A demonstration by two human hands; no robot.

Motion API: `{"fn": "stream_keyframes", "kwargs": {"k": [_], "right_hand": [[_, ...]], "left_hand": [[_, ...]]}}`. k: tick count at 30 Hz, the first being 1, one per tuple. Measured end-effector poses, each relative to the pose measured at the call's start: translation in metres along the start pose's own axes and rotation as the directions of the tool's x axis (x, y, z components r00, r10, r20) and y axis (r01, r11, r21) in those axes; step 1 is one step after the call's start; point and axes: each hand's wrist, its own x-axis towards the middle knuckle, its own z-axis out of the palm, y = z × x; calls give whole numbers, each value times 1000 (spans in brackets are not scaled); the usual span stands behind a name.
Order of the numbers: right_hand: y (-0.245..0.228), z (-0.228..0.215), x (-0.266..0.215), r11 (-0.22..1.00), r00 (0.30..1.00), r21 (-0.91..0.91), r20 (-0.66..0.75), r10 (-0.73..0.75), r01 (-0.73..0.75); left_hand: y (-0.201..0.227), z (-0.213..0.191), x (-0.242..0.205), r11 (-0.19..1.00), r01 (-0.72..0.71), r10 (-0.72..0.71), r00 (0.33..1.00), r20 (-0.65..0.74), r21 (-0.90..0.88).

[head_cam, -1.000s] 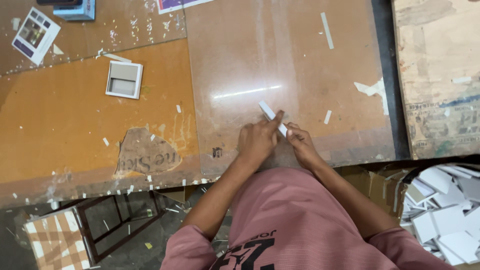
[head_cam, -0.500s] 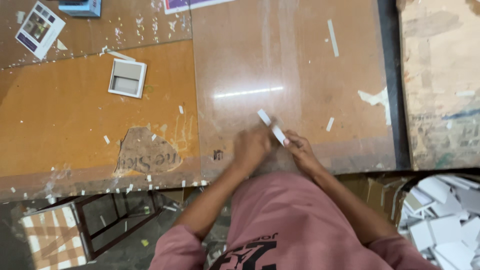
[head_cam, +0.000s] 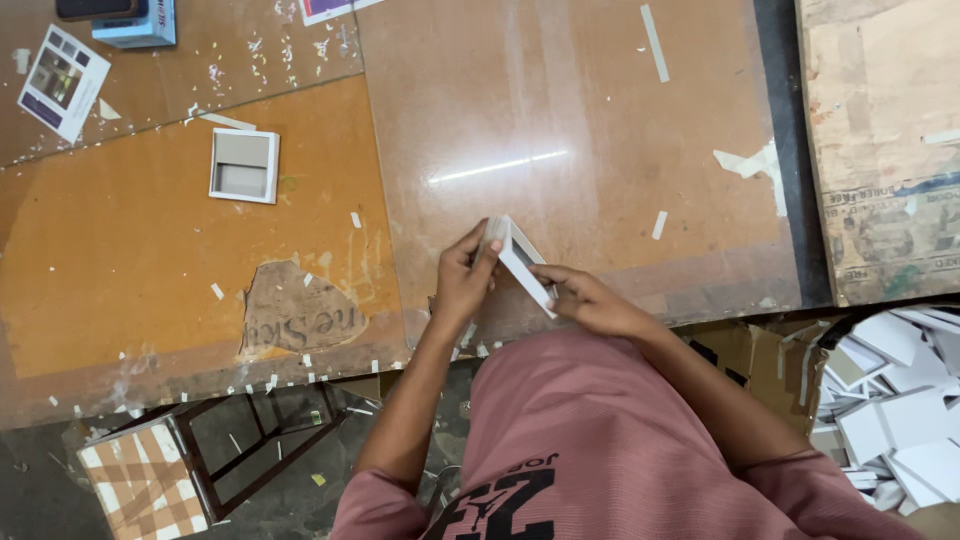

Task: The person assembles small white cardboard boxes by folding flaps and pressing edges to form rectangular frames. They handle each box one at a time, aligning and securing the sides, then placing the finished units on the table.

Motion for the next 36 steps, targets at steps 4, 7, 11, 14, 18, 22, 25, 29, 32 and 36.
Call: {"fn": "stream_keyframes", "kwargs": {"k": [4, 7, 11, 14, 18, 22, 25, 29, 32, 36], "right_hand": [[-23, 19, 5, 996, 994, -15, -50, -94, 94], [-25, 22, 10, 986, 977, 11, -132, -166, 169], [-9, 21, 25, 947, 942, 81, -154, -297, 312], [6, 20, 32, 952, 942, 32, -160, -296, 305], [21, 21, 32, 955, 946, -35, -132, -297, 295], [33, 17, 36, 970, 962, 60, -156, -223, 234], [44, 20, 36, 956, 958, 133, -156, -242, 263], [50, 12, 35, 957, 968, 177, -141, -205, 229], [53, 16, 28, 955, 974, 202, -119, -195, 216], [47, 5, 39, 944, 944, 11, 29, -329, 328]], "left_hand": [[6, 6, -22, 997, -71, 68, 995, 69, 41], [2, 11, -38, 988, -154, 153, 987, 56, 15], [3, 19, -50, 932, -336, 336, 942, 24, 139], [16, 14, -42, 747, -351, 420, 907, 8, 565], [39, -13, -18, 541, -197, 492, 862, -118, 817], [47, -14, -16, 593, -293, 484, 874, -42, 750], [35, 11, -41, 605, -446, 505, 855, 115, 659], [20, 4, -28, 481, -398, 553, 829, 82, 781], [7, -40, 9, 545, 3, 308, 929, -204, 838], [-3, -71, 35, 849, -370, 463, 865, -194, 378]]}}
